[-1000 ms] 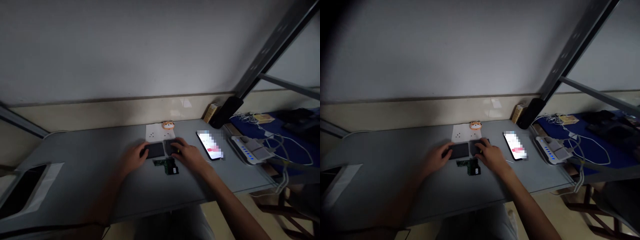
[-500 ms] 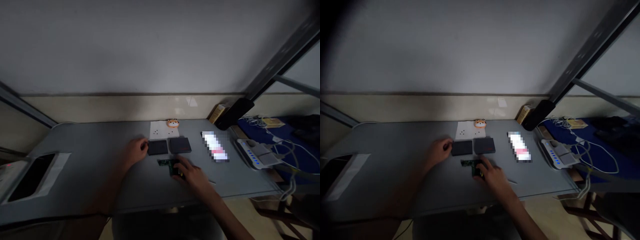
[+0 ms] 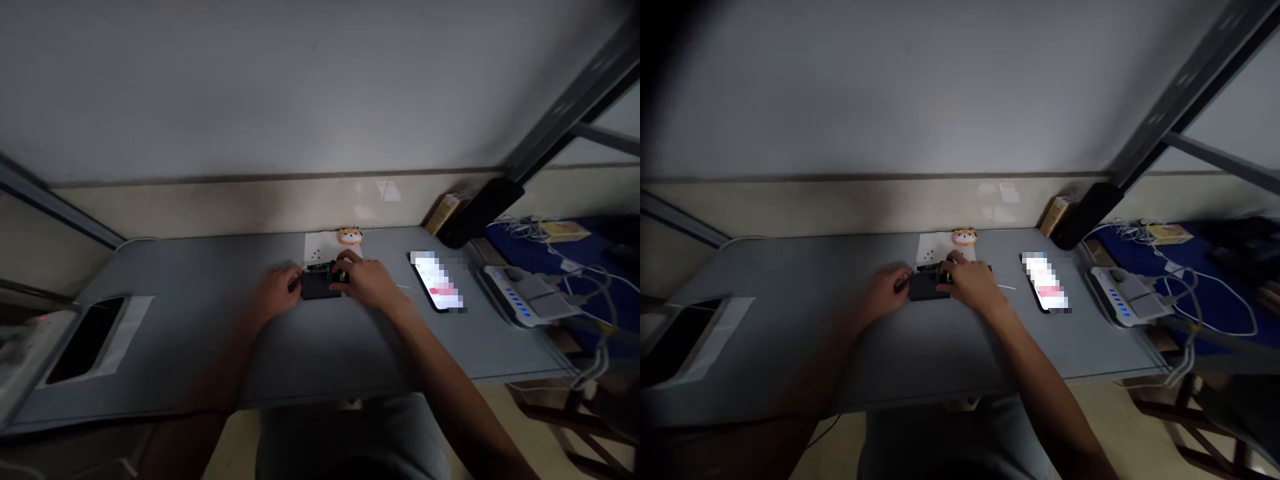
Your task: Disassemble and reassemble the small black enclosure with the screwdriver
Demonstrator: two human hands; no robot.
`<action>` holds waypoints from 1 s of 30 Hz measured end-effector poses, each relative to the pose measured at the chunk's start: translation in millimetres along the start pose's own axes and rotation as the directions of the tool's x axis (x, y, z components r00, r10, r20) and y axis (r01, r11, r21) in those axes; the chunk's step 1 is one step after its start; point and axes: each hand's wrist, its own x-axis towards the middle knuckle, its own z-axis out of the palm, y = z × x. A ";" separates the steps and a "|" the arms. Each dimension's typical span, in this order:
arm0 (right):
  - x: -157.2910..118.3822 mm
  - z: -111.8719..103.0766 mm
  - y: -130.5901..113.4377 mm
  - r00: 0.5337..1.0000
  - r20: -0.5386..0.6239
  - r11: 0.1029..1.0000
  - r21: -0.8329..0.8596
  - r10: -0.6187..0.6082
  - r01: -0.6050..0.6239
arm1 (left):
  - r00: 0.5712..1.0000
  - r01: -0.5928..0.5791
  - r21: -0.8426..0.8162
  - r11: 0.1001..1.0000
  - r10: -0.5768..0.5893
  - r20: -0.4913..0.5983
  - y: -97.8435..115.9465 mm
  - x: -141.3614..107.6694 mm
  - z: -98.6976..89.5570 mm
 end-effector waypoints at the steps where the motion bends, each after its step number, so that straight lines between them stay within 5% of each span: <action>1: -0.6 5.0 0.5 1.000 0.009 1.000 0.004 -0.003 0.002 | 1.000 -0.011 0.001 1.000 0.011 -0.003 -0.7 0.2 0.7; 6: -5.2 22.2 0.2 0.999 0.033 1.000 0.028 -0.014 0.014 | 1.000 -0.022 0.007 1.000 0.022 -0.017 -5.4 0.5 4.3; 23: -4.0 24.5 7.9 0.995 0.085 0.988 0.149 -0.045 0.032 | 0.994 -0.105 -0.024 0.994 0.104 -0.035 -9.3 -0.6 7.8; 28: -8.4 22.2 18.0 0.994 0.035 0.955 0.283 -0.102 0.088 | 0.996 -0.090 -0.042 0.995 0.089 -0.026 -9.1 0.2 6.6; 30: -11.3 19.9 25.3 0.994 -0.068 0.923 0.371 -0.085 0.104 | 0.995 -0.091 -0.058 0.994 0.089 -0.035 -9.9 0.3 6.8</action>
